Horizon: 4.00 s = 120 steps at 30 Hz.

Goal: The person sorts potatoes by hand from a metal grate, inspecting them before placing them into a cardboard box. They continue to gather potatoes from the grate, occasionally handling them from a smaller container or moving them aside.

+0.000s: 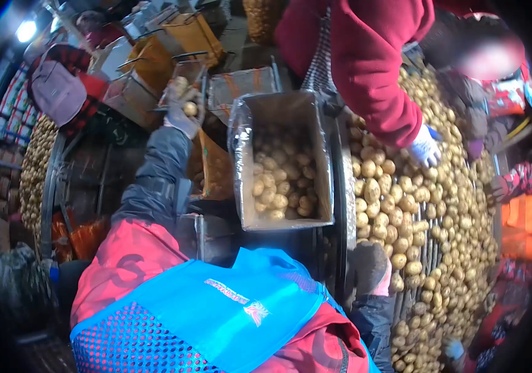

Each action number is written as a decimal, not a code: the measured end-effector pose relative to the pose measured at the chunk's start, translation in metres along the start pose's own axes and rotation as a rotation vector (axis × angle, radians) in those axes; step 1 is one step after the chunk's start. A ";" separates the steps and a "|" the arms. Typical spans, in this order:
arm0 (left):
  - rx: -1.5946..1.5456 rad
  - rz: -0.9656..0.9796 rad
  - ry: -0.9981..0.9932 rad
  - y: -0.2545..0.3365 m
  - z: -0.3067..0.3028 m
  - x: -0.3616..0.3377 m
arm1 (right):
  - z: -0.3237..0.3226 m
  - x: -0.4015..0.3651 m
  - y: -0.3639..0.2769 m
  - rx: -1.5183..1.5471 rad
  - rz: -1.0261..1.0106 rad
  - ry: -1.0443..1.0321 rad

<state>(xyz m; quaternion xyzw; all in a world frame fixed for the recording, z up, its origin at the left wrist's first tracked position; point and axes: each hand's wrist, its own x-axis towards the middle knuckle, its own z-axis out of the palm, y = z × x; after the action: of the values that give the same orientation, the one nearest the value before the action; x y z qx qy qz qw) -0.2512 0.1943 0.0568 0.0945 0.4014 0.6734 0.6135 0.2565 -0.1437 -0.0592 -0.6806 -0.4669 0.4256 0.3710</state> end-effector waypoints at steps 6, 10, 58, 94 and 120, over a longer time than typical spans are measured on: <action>0.257 -0.325 -0.500 -0.091 -0.016 -0.007 | -0.029 -0.057 -0.017 0.275 0.003 0.159; 0.501 -0.720 -0.648 -0.178 0.033 -0.132 | -0.034 -0.108 -0.027 0.434 0.378 0.776; 0.003 -0.834 -0.403 -0.216 0.036 -0.148 | 0.020 -0.014 -0.063 0.531 0.157 0.354; -0.087 -1.084 -0.496 -0.257 0.062 -0.179 | -0.047 0.046 -0.093 -1.052 0.199 -0.121; -0.281 -1.154 -0.663 -0.235 0.058 -0.132 | -0.132 -0.016 -0.009 -0.897 0.455 0.464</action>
<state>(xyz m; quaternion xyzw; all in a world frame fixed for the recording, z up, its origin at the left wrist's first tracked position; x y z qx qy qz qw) -0.0085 0.0818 -0.0116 -0.0139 0.0870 0.2194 0.9717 0.3728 -0.1703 0.0005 -0.9316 -0.3495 0.0932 0.0365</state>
